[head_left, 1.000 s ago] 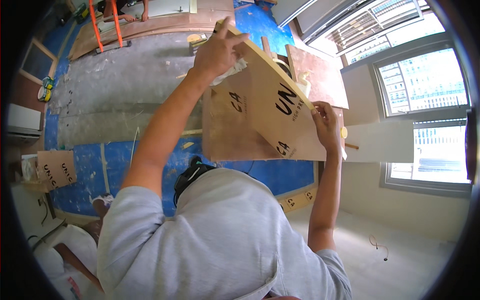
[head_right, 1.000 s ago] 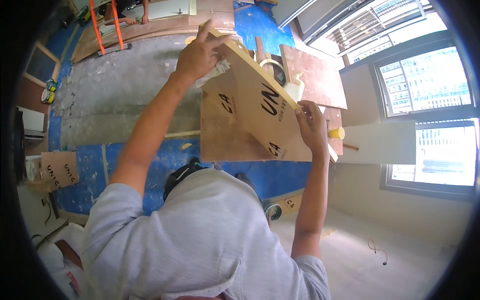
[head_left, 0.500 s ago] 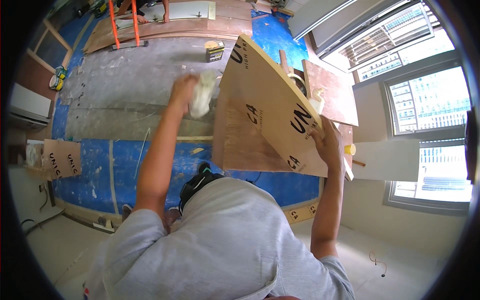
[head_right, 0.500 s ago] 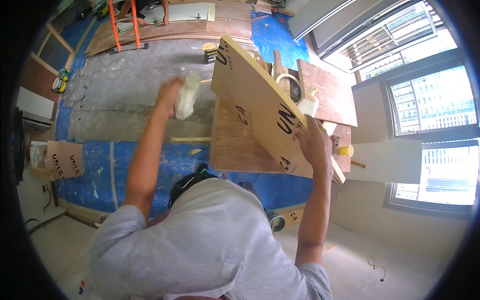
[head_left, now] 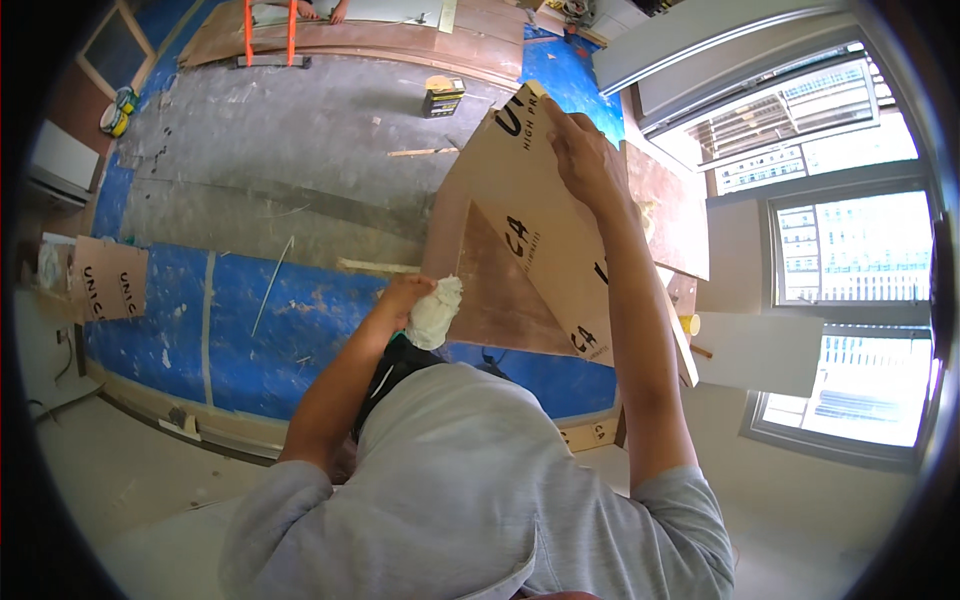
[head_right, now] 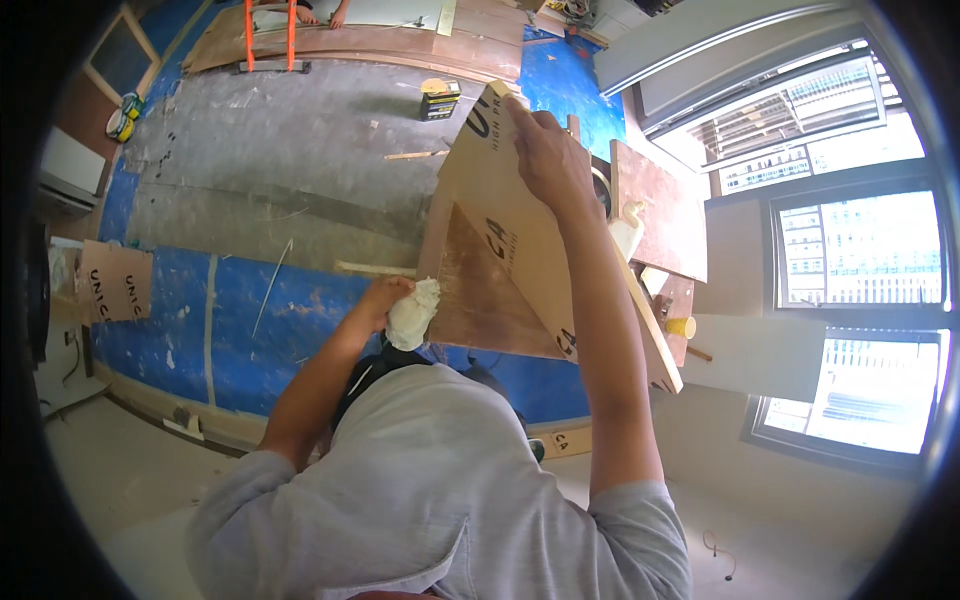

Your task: The person applies adhesive and strips of laminate edging to the sides of wooden panels, pressing them firmly and removing excess material.

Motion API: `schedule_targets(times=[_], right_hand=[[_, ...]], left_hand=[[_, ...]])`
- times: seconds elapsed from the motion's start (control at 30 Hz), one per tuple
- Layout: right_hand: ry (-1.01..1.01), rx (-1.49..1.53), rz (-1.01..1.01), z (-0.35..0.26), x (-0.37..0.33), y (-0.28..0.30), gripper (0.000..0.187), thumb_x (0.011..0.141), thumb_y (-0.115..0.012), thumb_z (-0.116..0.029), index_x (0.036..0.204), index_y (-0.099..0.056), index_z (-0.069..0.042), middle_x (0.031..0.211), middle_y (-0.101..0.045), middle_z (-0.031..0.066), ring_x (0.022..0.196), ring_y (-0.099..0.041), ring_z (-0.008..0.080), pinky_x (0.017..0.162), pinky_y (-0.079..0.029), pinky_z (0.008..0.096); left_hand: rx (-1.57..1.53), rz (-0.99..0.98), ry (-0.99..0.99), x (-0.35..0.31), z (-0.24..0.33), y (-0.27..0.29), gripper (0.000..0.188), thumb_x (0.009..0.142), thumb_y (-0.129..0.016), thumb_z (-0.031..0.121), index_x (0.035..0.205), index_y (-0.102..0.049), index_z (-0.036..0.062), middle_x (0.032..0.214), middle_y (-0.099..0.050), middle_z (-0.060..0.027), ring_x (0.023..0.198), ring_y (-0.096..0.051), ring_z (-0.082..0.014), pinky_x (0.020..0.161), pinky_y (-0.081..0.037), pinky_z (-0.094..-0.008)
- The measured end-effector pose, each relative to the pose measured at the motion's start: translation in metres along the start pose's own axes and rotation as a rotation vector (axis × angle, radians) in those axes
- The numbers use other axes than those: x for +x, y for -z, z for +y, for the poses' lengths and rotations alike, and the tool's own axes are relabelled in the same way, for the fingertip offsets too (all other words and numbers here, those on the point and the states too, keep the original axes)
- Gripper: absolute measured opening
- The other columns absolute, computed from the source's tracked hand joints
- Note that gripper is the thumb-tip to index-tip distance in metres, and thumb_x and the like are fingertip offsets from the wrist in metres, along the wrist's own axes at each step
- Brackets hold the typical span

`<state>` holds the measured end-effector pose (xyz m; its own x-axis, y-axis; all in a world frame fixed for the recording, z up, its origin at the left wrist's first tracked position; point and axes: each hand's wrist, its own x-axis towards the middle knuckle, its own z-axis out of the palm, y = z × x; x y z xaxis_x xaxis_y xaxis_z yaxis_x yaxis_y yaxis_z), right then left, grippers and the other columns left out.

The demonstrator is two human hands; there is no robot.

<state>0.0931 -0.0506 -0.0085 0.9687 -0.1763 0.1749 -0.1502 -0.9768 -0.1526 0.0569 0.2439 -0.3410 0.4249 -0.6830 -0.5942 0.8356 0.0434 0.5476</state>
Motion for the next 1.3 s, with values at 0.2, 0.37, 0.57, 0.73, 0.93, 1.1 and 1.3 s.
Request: schedule_targets(times=[0.2,0.37,0.57,0.73,0.93,1.1,1.3], right_hand=[[-0.024,0.031,0.056,0.000,-0.002,-0.009,0.050,0.102,-0.061,-0.021,0.150,-0.056,-0.029,0.117,-0.069,0.0119,0.104,-0.070,0.0380,0.089,-0.055,0.0497],[-0.028,0.092,0.077,-0.009,0.000,-0.009,0.050,0.098,-0.067,-0.019,0.148,-0.059,-0.026,0.115,-0.072,0.0132,0.104,-0.070,0.0381,0.087,-0.055,0.0499],[-0.104,0.286,0.004,0.014,-0.034,0.012,0.056,0.095,-0.070,-0.014,0.149,-0.058,-0.020,0.119,-0.072,0.0182,0.107,-0.069,0.0408,0.090,-0.054,0.0498],[-0.153,0.258,-0.059,0.013,-0.110,0.047,0.063,0.093,-0.072,-0.010,0.153,-0.054,-0.020,0.128,-0.070,0.0187,0.110,-0.068,0.0421,0.093,-0.054,0.0489],[-0.448,0.137,-0.059,0.048,-0.230,0.068,0.067,0.090,-0.076,-0.014,0.153,-0.052,-0.020,0.118,-0.073,0.0183,0.107,-0.069,0.0403,0.090,-0.054,0.0490],[-0.689,0.198,-0.020,0.047,-0.292,0.075,0.039,0.087,-0.076,-0.015,0.124,-0.067,-0.009,0.104,-0.073,0.0177,0.101,-0.069,0.0400,0.086,-0.053,0.0493],[-0.632,0.178,0.001,0.025,-0.328,0.078,0.031,0.078,-0.083,-0.018,0.104,-0.072,-0.006,0.099,-0.072,0.0142,0.094,-0.069,0.0382,0.082,-0.054,0.0473]], left_hand=[[-0.137,-0.057,-0.004,0.008,-0.004,-0.016,0.012,0.096,-0.070,0.006,0.105,-0.070,-0.0018,0.099,-0.076,-0.0152,0.091,-0.075,-0.0274,0.083,-0.063,-0.0425],[0.071,-0.036,-0.158,0.054,-0.036,-0.064,0.016,0.089,-0.077,0.008,0.100,-0.073,-0.0032,0.097,-0.076,-0.0173,0.091,-0.075,-0.0281,0.079,-0.061,-0.0407],[0.901,0.160,-0.448,0.049,-0.042,-0.153,0.020,0.085,-0.080,0.014,0.100,-0.075,0.0023,0.091,-0.076,-0.0151,0.084,-0.073,-0.0221,0.077,-0.058,-0.0389],[0.955,0.070,-0.870,0.071,-0.037,-0.133,0.028,0.086,-0.078,0.028,0.108,-0.077,0.0102,0.093,-0.075,-0.0156,0.085,-0.073,-0.0282,0.075,-0.057,-0.0376],[0.251,-0.140,-0.287,0.011,0.059,-0.167,0.049,0.098,-0.073,0.039,0.134,-0.059,0.0098,0.128,-0.063,-0.0069,0.114,-0.062,-0.0242,0.096,-0.051,-0.0412],[0.144,-0.184,-0.232,-0.032,0.150,-0.201,0.075,0.093,-0.074,0.056,0.143,-0.049,0.0054,0.137,-0.058,-0.0194,0.123,-0.061,-0.0350,0.101,-0.054,-0.0495],[0.077,-0.207,-0.010,-0.075,0.171,-0.215,0.077,0.094,-0.073,0.057,0.143,-0.046,0.0045,0.125,-0.060,-0.0193,0.116,-0.064,-0.0386,0.097,-0.055,-0.0558]])
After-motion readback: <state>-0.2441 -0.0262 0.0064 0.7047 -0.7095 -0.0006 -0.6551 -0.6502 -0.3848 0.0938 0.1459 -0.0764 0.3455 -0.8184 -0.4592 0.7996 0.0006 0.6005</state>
